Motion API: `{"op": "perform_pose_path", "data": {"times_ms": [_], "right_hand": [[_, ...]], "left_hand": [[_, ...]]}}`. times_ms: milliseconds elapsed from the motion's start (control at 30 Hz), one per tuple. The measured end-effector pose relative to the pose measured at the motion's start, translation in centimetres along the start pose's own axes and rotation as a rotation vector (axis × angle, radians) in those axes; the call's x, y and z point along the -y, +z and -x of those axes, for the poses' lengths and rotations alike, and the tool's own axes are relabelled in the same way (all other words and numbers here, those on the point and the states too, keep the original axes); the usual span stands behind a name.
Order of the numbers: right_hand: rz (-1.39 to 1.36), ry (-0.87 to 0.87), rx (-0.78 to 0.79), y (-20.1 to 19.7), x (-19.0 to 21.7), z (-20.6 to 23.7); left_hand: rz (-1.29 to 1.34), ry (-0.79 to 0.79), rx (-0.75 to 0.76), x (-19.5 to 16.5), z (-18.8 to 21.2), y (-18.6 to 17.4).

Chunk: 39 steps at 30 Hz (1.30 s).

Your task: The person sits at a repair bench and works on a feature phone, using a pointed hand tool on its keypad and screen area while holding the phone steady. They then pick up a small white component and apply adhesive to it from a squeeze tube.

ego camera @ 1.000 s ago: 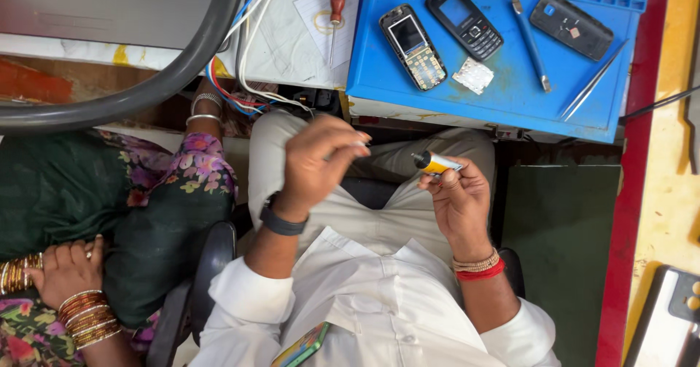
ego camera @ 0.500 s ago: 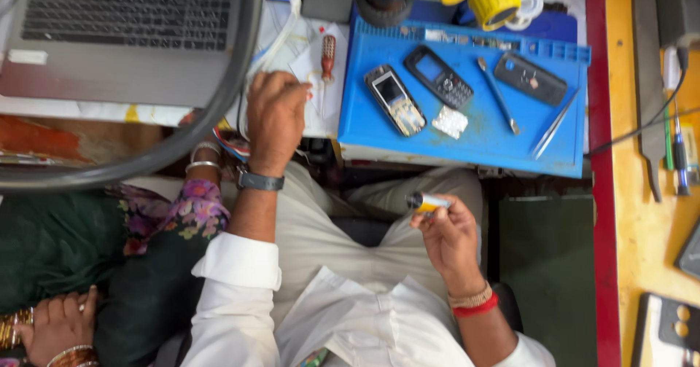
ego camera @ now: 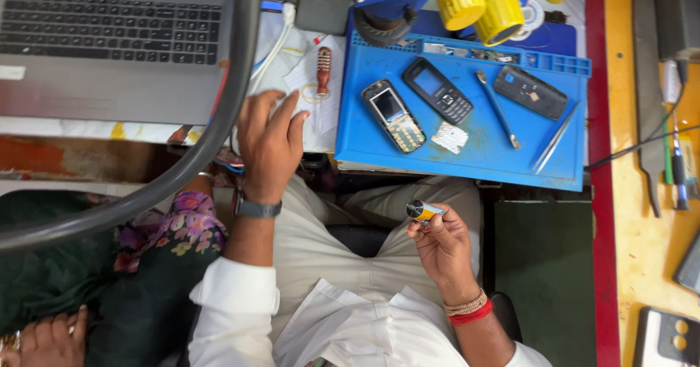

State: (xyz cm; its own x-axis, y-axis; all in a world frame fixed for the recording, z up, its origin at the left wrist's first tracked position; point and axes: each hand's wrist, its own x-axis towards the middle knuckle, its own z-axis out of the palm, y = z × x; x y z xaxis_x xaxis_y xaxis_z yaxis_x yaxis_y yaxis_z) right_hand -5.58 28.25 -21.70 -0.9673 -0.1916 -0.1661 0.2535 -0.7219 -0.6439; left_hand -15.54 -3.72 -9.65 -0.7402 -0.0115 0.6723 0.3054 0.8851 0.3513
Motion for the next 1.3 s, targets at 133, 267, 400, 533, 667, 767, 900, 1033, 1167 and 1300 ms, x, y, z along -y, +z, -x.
{"op": "perform_pose_path", "data": {"times_ms": [133,267,400,533,667,767,900,1033,1167,1300], "right_hand": [[-0.041,-0.069,-0.036,0.5,1.0,0.6],[-0.092,-0.221,-0.061,1.4,3.0,1.6],[-0.099,-0.316,-0.075,1.7,5.7,2.3],[-0.107,-0.351,-0.077,2.0,6.9,2.6],[-0.125,-0.348,-0.081,2.0,7.0,2.7],[-0.125,-0.354,-0.068,1.9,7.1,2.8],[-0.111,-0.371,-0.055,2.0,7.6,2.8],[-0.024,-0.392,-0.098,3.0,8.5,2.8],[0.123,-0.454,-0.145,4.3,9.3,2.7],[0.286,-0.514,-0.189,5.4,10.1,2.4]], "left_hand": [[0.155,0.251,-0.035,-5.9,1.9,0.2],[0.309,0.459,0.137,-12.5,2.9,1.5],[0.287,0.363,0.293,-16.4,1.8,3.4],[0.255,0.258,0.378,-17.7,0.7,4.2],[0.159,0.333,0.359,-17.7,0.7,4.2],[0.148,0.437,0.258,-17.1,1.4,3.8],[0.214,0.516,0.176,-16.0,1.8,3.8],[0.311,0.497,0.135,-15.5,1.9,4.0],[0.487,0.29,0.174,-15.7,2.7,4.1],[0.672,0.115,0.176,-15.7,3.8,4.3]]}}
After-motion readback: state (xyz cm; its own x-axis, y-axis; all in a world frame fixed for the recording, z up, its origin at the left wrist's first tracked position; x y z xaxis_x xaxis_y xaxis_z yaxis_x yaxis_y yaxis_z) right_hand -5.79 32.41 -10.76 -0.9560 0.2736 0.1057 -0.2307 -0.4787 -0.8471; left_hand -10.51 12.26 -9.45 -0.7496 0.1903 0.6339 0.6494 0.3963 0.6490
